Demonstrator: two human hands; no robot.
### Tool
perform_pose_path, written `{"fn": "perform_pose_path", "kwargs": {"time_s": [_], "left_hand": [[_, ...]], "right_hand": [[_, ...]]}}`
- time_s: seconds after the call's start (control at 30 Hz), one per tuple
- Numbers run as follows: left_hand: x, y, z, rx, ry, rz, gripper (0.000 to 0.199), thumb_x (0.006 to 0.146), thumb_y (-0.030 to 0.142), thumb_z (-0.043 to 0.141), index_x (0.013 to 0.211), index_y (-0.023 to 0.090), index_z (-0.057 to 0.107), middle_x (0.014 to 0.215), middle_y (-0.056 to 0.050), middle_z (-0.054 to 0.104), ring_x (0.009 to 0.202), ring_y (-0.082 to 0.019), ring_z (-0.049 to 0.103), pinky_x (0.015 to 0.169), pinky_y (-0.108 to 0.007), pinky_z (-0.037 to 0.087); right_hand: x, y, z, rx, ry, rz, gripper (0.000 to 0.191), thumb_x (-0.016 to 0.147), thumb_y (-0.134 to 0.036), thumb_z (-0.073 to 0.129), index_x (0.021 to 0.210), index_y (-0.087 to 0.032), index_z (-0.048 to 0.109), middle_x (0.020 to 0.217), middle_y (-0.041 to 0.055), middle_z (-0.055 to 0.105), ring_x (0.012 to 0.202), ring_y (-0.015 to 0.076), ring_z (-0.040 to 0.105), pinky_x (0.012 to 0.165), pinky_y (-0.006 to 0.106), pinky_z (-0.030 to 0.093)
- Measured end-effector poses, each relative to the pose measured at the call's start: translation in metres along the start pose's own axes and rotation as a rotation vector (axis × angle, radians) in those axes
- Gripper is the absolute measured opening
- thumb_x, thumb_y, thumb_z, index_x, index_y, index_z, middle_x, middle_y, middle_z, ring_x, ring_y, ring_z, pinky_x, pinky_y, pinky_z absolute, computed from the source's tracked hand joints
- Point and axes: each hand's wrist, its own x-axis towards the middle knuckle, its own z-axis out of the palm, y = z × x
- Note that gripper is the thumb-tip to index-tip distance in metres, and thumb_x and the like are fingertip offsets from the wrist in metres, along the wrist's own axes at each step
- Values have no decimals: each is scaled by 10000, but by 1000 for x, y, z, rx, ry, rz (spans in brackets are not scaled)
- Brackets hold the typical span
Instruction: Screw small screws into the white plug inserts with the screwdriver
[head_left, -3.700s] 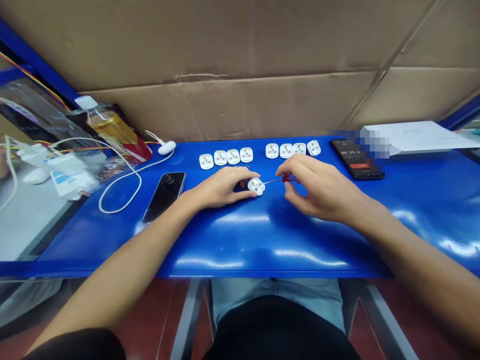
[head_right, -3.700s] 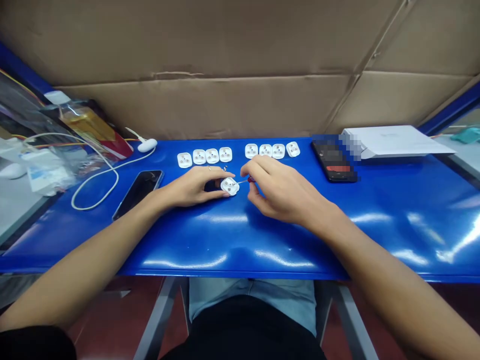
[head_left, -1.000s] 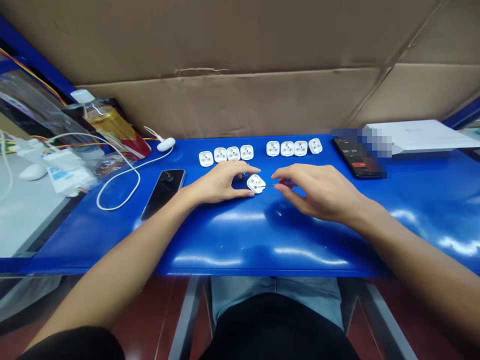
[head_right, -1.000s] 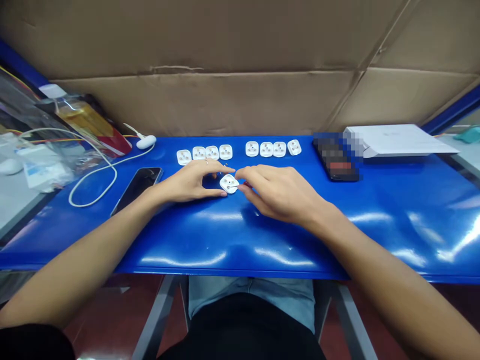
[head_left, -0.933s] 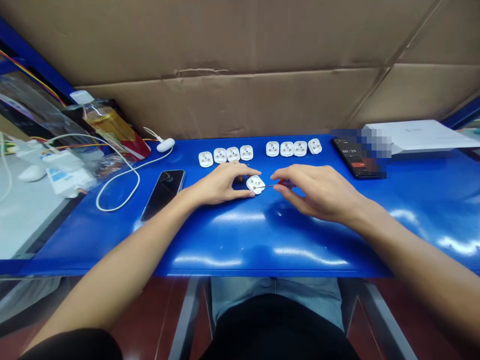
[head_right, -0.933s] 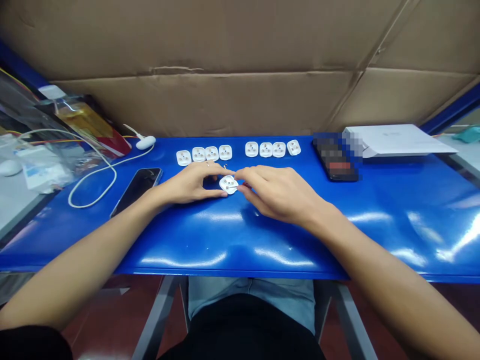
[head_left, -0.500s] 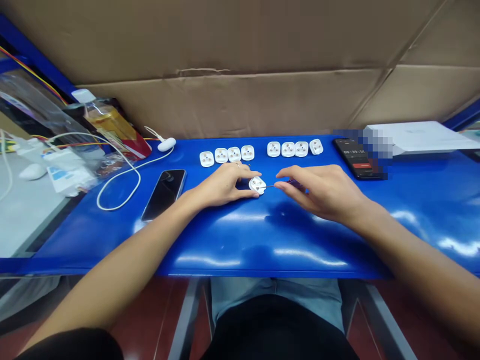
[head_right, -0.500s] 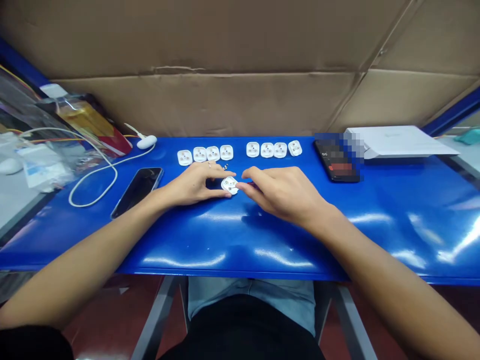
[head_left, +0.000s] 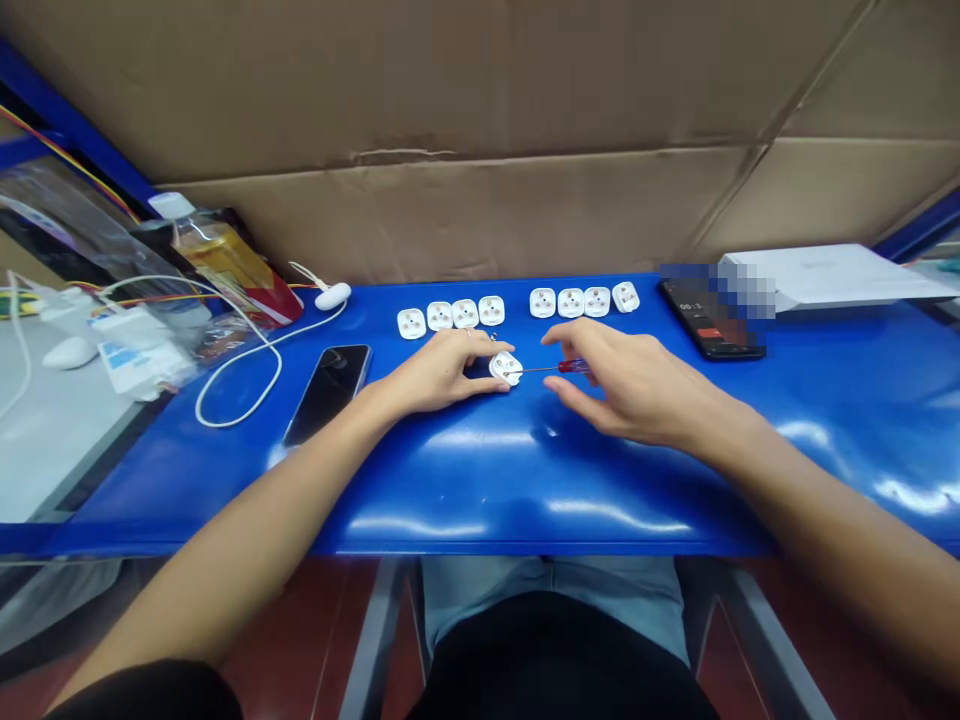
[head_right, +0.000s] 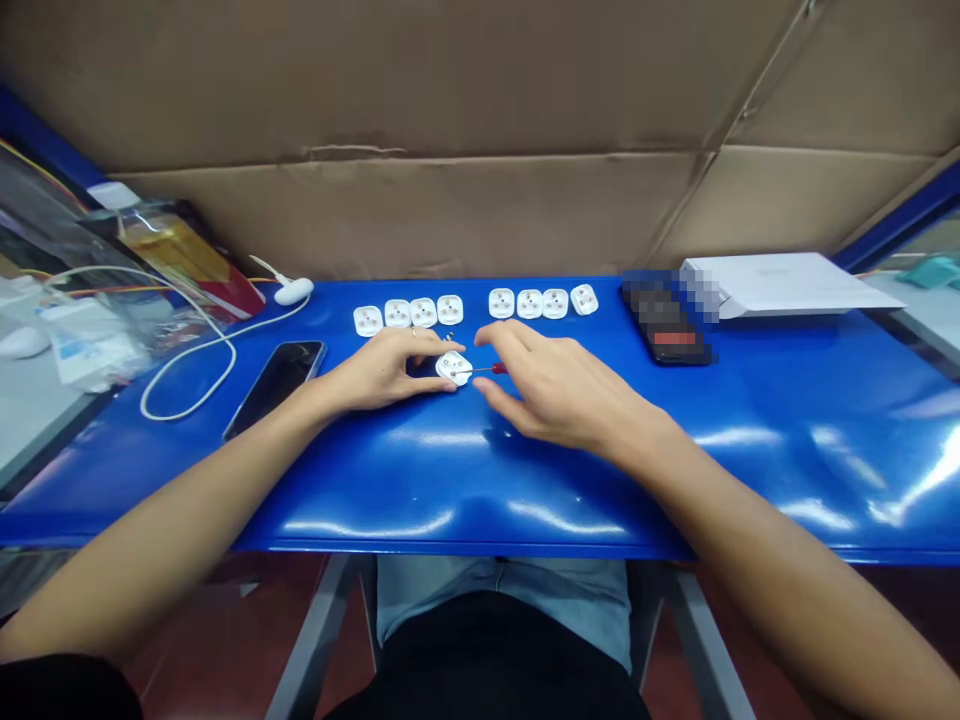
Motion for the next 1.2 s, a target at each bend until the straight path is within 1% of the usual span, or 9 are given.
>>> {"fn": "perform_pose_path", "kwargs": {"time_s": [0.1,0.2,0.27,0.37,0.57,0.77,0.97,1.07,1.2], "left_hand": [[0,0,2,6,-11,19,472,951,475,769,1337,205,742,1168,-104,784,1017,-264,733,921,-372,540],[0,0,5,5,-9,22,479,962,478,754,1357,210,731,1137,-97,777,969,-249,725,879,-352,530],[0,0,6,-2,-8,22,470,972,465,744,1369,216,723,1104,-88,773,945,-239,716,860,-342,525],[0,0,7,-5,-11,34,462,977,465,737,1366,215,724,1112,-93,768,979,-246,715,876,-347,525],[-1,0,6,6,-29,20,506,979,478,732,1406,209,695,1189,-104,763,1037,-261,723,935,-369,531],[-1,0,6,10,-38,34,475,992,459,721,1390,200,701,1169,-99,757,1026,-250,716,916,-348,525],[-1,-1,5,31,-55,12,513,998,474,706,1437,210,669,1243,-113,751,1083,-267,720,977,-379,535],[-1,-1,5,31,-55,14,522,997,470,710,1440,198,666,1254,-118,748,1090,-267,720,981,-379,536],[-1,-2,5,27,-55,32,521,1000,471,708,1436,189,666,1243,-115,749,1082,-259,721,965,-362,534]], "right_hand": [[0,1,1,-14,10,93,254,1071,-325,506,1283,-189,539,867,48,760,634,217,687,539,301,394],[-1,1,3,62,75,18,196,1029,-256,535,1220,-214,541,978,70,756,782,233,727,633,312,486],[-1,0,4,128,116,-51,216,979,-202,564,1193,-216,542,1087,97,731,920,245,733,746,341,552],[-1,-2,3,169,117,-106,277,943,-165,572,1216,-200,541,1126,115,707,1002,254,722,839,373,581],[-1,1,3,2,105,36,224,1057,-330,532,1225,-189,577,979,90,760,835,256,745,658,339,522],[-1,0,2,67,116,-97,248,981,-188,535,1227,-171,570,1130,140,733,973,265,729,807,370,563],[-1,0,1,-10,89,-12,183,1071,-317,491,1133,-186,602,898,75,742,777,242,723,658,333,485],[-2,0,3,9,127,-30,142,1025,-241,503,1126,-194,591,966,84,750,823,242,735,700,334,504],[-2,-2,3,92,124,18,255,952,-220,571,1204,-195,542,1037,87,754,881,244,761,728,323,532]]}}
